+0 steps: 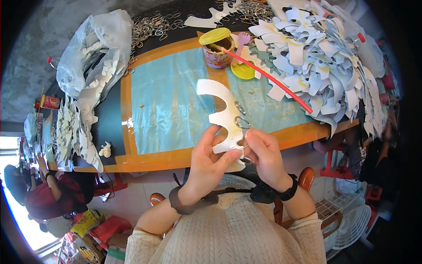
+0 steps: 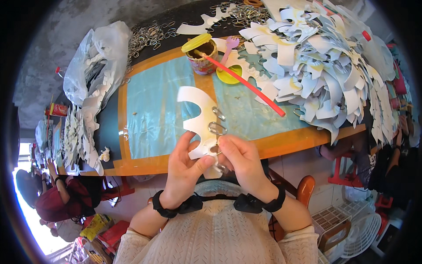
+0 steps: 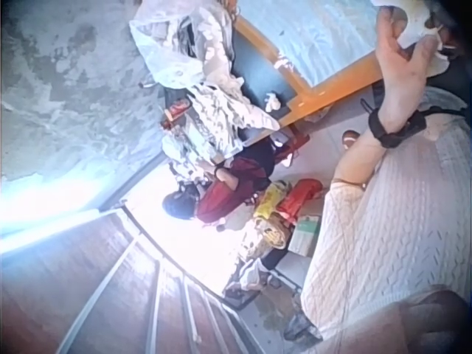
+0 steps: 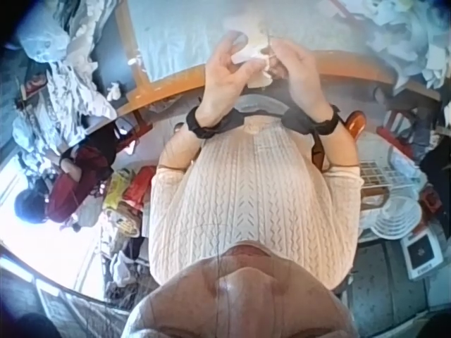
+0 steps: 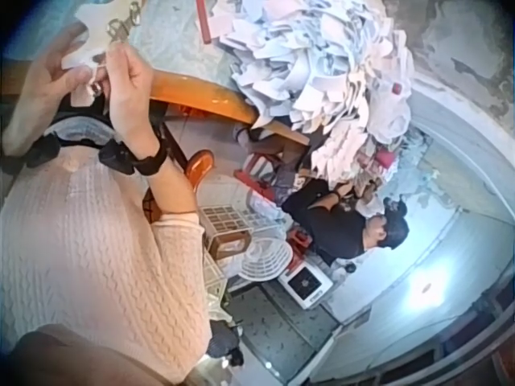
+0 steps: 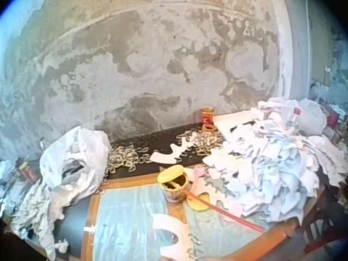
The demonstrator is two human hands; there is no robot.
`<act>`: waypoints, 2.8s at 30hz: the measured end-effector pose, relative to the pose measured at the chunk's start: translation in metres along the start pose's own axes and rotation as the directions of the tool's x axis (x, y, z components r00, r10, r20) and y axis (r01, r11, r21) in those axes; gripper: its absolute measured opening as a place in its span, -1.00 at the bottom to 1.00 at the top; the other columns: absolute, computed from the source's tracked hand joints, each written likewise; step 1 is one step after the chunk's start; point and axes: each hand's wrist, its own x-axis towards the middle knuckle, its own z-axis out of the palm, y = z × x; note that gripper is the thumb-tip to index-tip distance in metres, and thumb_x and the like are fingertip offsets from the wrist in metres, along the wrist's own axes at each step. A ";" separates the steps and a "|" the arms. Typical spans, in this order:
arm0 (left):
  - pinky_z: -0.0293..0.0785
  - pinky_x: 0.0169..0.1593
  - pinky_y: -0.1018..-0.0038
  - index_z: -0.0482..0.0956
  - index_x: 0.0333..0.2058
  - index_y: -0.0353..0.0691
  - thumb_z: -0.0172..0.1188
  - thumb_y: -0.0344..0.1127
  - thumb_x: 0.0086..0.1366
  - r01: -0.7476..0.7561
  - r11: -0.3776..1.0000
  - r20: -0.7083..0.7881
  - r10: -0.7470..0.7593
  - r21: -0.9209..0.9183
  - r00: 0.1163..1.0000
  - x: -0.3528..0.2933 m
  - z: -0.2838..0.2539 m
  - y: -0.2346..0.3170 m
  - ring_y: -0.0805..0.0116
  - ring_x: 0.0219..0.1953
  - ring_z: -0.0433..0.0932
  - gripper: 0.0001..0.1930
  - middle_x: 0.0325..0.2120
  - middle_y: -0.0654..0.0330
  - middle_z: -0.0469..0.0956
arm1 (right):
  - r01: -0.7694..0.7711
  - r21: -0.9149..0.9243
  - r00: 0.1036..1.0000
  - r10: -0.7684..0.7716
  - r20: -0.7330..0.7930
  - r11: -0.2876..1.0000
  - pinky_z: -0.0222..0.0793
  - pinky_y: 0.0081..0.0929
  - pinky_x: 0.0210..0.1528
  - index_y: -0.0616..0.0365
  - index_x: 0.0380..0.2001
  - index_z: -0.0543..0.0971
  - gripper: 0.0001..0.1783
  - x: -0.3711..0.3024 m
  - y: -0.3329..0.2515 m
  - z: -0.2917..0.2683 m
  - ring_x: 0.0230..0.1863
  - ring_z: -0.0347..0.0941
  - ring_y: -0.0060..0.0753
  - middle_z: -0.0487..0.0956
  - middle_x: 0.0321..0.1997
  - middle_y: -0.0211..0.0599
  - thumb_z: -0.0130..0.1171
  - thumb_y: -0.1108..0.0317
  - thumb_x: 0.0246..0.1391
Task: Manual assembly of shoe components by attaching small metal rings to pre-cut pieces.
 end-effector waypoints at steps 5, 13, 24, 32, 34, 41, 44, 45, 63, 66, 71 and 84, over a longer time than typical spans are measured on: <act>0.49 -0.09 0.50 0.04 0.17 -0.34 0.18 -0.59 0.18 -0.002 0.994 -0.027 -0.001 -0.109 1.000 -0.004 0.008 0.002 0.38 -0.08 0.50 -0.36 -0.13 0.10 0.47 | 0.230 -0.293 0.969 -0.248 -0.023 0.928 0.12 -0.67 -0.53 0.26 -0.52 0.44 -0.71 0.000 -0.004 0.006 -0.57 0.20 -0.76 0.37 -0.64 -0.52 -0.03 0.31 0.25; 0.49 -0.08 0.50 0.20 0.07 -0.35 0.22 -0.61 0.12 -0.087 0.992 -0.009 0.089 0.092 0.996 -0.002 0.002 -0.004 0.41 -0.11 0.50 -0.45 -0.13 0.11 0.48 | 0.273 -0.277 0.959 -0.282 0.008 0.921 0.16 -0.64 -0.55 0.29 -0.51 0.47 -0.72 -0.001 -0.001 0.010 -0.59 0.24 -0.70 0.40 -0.64 -0.43 -0.03 0.35 0.24; 0.39 0.03 0.48 0.28 0.04 -0.35 0.16 -0.49 0.23 -0.001 0.980 -0.051 -0.009 -0.197 0.999 0.004 -0.004 0.008 0.45 -0.07 0.45 -0.58 -0.14 0.18 0.48 | 0.445 -0.663 0.874 -0.452 0.177 0.601 0.23 -0.44 -0.57 0.24 -0.52 0.48 -0.83 0.004 -0.007 0.003 -0.63 0.34 -0.17 0.40 -0.63 -0.17 0.09 0.41 0.13; 0.42 0.00 0.48 0.25 0.09 -0.36 0.11 -0.45 0.28 0.003 0.970 -0.022 -0.008 -0.245 1.000 0.005 -0.006 0.004 0.43 -0.09 0.48 -0.57 -0.10 0.13 0.49 | 0.487 -0.645 0.845 -0.503 0.179 0.589 0.23 -0.42 -0.56 0.22 -0.48 0.48 -0.87 0.009 0.004 -0.001 -0.61 0.35 -0.16 0.42 -0.56 -0.19 0.13 0.41 0.09; 0.43 -0.01 0.48 0.25 0.10 -0.36 0.11 -0.44 0.28 0.007 0.969 -0.023 -0.014 -0.247 1.000 0.004 -0.006 0.004 0.43 -0.09 0.49 -0.57 -0.10 0.13 0.49 | 0.506 -0.621 0.832 -0.528 0.169 0.599 0.24 -0.42 -0.56 0.22 -0.45 0.48 -0.88 0.009 0.004 -0.001 -0.61 0.36 -0.18 0.43 -0.54 -0.20 0.14 0.40 0.09; 0.34 0.07 0.40 0.24 0.11 -0.30 0.13 -0.39 0.28 0.064 0.934 -0.016 -0.075 -0.352 0.997 0.001 -0.011 0.003 0.38 0.01 0.42 -0.54 -0.04 0.14 0.44 | 0.440 -0.564 0.889 -0.427 0.165 0.699 0.39 -0.64 -0.50 0.27 -0.34 0.47 -0.87 0.001 -0.006 0.008 -0.54 0.56 -0.43 0.53 -0.45 -0.24 0.19 0.52 0.02; 0.33 0.07 0.39 0.23 0.11 -0.30 0.15 -0.41 0.26 0.078 0.932 0.000 -0.083 -0.355 0.997 0.001 -0.007 0.004 0.39 0.00 0.41 -0.53 -0.04 0.15 0.43 | 0.444 -0.602 0.883 -0.438 0.168 0.664 0.41 -0.65 -0.50 0.28 -0.33 0.48 -0.87 -0.001 -0.008 0.006 -0.54 0.58 -0.44 0.55 -0.45 -0.23 0.19 0.55 0.01; 0.34 0.05 0.40 0.23 0.10 -0.30 0.15 -0.43 0.25 0.053 0.954 -0.017 -0.061 -0.296 0.998 0.001 -0.006 0.005 0.40 -0.01 0.41 -0.53 -0.05 0.16 0.43 | 0.441 -0.612 0.884 -0.433 0.173 0.657 0.41 -0.64 -0.50 0.28 -0.32 0.49 -0.87 -0.002 -0.011 0.007 -0.54 0.58 -0.43 0.55 -0.45 -0.22 0.19 0.55 0.01; 0.16 0.20 -0.05 0.02 0.26 -0.37 0.04 0.64 -0.24 0.111 0.703 0.531 0.414 -0.703 0.739 -0.008 -0.079 -0.003 -0.11 0.22 0.20 0.31 0.20 -0.16 0.17 | 0.513 -0.598 0.819 -0.143 0.556 0.615 0.39 -0.50 -0.27 0.18 -0.26 0.56 -0.79 0.031 -0.085 -0.011 -0.32 0.53 -0.33 0.56 -0.35 -0.26 0.14 0.57 -0.03; 0.25 0.15 0.07 0.03 0.25 -0.39 -0.12 0.67 -0.14 0.312 0.698 0.576 0.175 -0.645 0.799 -0.011 -0.095 0.008 -0.01 0.13 0.34 0.26 0.11 -0.16 0.30 | 0.655 -0.600 0.713 -0.112 0.692 0.460 0.37 -0.44 -0.31 0.08 -0.29 0.61 -0.75 0.048 -0.089 -0.012 -0.34 0.50 -0.24 0.55 -0.40 -0.33 0.16 0.58 -0.09; 0.44 -0.18 0.58 0.27 0.11 -0.34 -0.05 0.05 0.34 0.240 0.953 0.478 -0.301 0.185 0.825 0.009 -0.080 0.032 0.55 -0.22 0.48 -0.42 -0.24 0.21 0.50 | 0.765 -0.640 0.628 0.139 0.766 0.070 0.32 -0.39 -0.24 -0.01 -0.25 0.61 -0.74 0.071 -0.084 0.004 -0.34 0.46 -0.29 0.52 -0.44 -0.43 0.16 0.47 -0.07; 0.49 -0.31 0.65 0.51 -0.19 -0.34 0.14 -0.32 0.30 0.319 0.919 0.003 -0.329 0.232 0.944 0.008 -0.060 0.024 0.61 -0.41 0.50 -0.80 -0.40 0.29 0.55 | 0.225 -0.531 0.973 -0.220 0.072 0.817 0.38 -0.59 -0.23 0.24 -0.17 0.46 -0.81 0.010 -0.017 -0.003 -0.29 0.47 -0.48 0.52 -0.28 -0.27 0.09 0.43 0.15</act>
